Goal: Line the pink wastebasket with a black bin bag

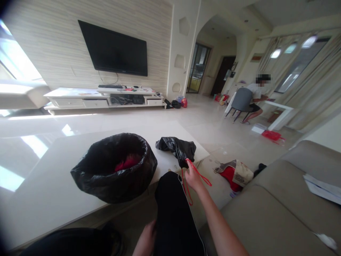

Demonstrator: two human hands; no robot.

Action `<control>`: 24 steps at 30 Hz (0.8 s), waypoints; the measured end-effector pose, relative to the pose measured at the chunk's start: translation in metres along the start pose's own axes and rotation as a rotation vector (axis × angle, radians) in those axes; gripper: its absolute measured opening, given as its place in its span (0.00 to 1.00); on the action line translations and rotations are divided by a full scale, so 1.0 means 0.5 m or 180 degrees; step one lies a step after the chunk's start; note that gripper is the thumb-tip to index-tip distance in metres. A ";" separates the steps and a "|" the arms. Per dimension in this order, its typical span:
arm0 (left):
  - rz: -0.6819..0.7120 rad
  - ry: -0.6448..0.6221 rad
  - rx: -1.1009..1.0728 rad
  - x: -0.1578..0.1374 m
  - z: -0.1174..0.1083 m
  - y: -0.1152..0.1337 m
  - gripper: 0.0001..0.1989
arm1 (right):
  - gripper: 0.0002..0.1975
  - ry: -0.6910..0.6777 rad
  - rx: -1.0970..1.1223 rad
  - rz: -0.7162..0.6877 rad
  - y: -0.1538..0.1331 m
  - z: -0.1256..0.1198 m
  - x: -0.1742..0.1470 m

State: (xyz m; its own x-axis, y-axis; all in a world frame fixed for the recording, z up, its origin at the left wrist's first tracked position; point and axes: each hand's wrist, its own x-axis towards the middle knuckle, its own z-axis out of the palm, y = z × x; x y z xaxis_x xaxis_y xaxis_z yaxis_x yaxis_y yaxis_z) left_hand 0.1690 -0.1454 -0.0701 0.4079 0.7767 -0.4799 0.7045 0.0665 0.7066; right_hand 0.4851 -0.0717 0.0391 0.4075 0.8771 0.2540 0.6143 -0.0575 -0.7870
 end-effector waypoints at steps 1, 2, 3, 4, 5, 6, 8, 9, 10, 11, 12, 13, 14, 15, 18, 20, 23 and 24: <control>0.0102 0.0215 -0.0015 0.005 -0.004 -0.001 0.30 | 0.36 -0.0063 -0.0019 -0.0064 -0.005 0.000 -0.003; 0.0216 0.0455 -0.0063 0.010 -0.009 -0.002 0.30 | 0.37 -0.0131 -0.0036 -0.0114 -0.010 0.000 -0.007; 0.0324 0.0687 -0.0158 0.014 -0.014 -0.003 0.30 | 0.38 -0.0191 -0.0048 -0.0129 -0.014 0.000 -0.010; 0.0410 0.0881 -0.0294 0.017 -0.019 -0.004 0.30 | 0.39 -0.0238 -0.0068 -0.0104 -0.018 0.000 -0.014; 0.0497 0.1023 -0.0441 0.018 -0.023 -0.005 0.28 | 0.40 -0.0274 -0.0118 -0.0051 -0.023 0.002 -0.016; 0.0568 0.1114 -0.0577 0.018 -0.025 -0.005 0.27 | 0.41 -0.0298 -0.0187 0.0013 -0.027 0.004 -0.019; 0.0651 0.1167 -0.0774 0.013 -0.023 -0.006 0.23 | 0.41 -0.0323 -0.0317 0.0084 -0.038 0.009 -0.023; 0.0680 0.1150 -0.0855 0.009 -0.021 -0.006 0.21 | 0.40 -0.0341 -0.0352 0.0049 -0.045 0.010 -0.026; 0.0710 0.1117 -0.0937 0.005 -0.018 -0.005 0.20 | 0.39 -0.0350 -0.0358 -0.0034 -0.052 0.011 -0.028; 0.0755 0.1071 -0.1022 0.002 -0.015 -0.003 0.18 | 0.38 -0.0346 -0.0340 -0.0154 -0.058 0.012 -0.031; 0.0814 0.1046 -0.1105 0.000 -0.015 0.003 0.17 | 0.37 -0.0339 -0.0317 -0.0290 -0.065 0.012 -0.034; 0.0899 0.1058 -0.1175 -0.001 -0.019 0.012 0.16 | 0.36 -0.0342 -0.0300 -0.0407 -0.069 0.013 -0.038; 0.1016 0.1101 -0.1210 -0.001 -0.027 0.025 0.16 | 0.35 -0.0364 -0.0296 -0.0468 -0.072 0.014 -0.041; 0.1155 0.1169 -0.1203 0.002 -0.039 0.043 0.16 | 0.34 -0.0400 -0.0314 -0.0460 -0.073 0.016 -0.045; 0.1692 0.1239 -0.0815 0.021 -0.101 0.122 0.20 | 0.28 -0.0532 -0.0436 -0.0222 -0.062 0.031 -0.054; 0.2015 0.1049 -0.0382 0.039 -0.147 0.181 0.25 | 0.26 -0.0525 -0.0436 -0.0077 -0.050 0.047 -0.061; 0.2398 0.0884 0.0307 0.065 -0.194 0.249 0.33 | 0.28 -0.0580 -0.0176 0.0002 -0.040 0.068 -0.072; 0.2463 0.0870 0.0504 0.073 -0.201 0.264 0.36 | 0.28 -0.0648 -0.0079 -0.0035 -0.041 0.074 -0.076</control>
State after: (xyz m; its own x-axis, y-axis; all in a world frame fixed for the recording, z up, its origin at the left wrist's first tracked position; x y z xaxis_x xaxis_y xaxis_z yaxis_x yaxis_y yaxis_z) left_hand 0.2186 -0.0454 0.0579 0.6693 0.6928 0.2683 0.3649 -0.6211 0.6936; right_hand 0.4322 -0.0864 0.0247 0.2571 0.9559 0.1416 0.6355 -0.0568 -0.7700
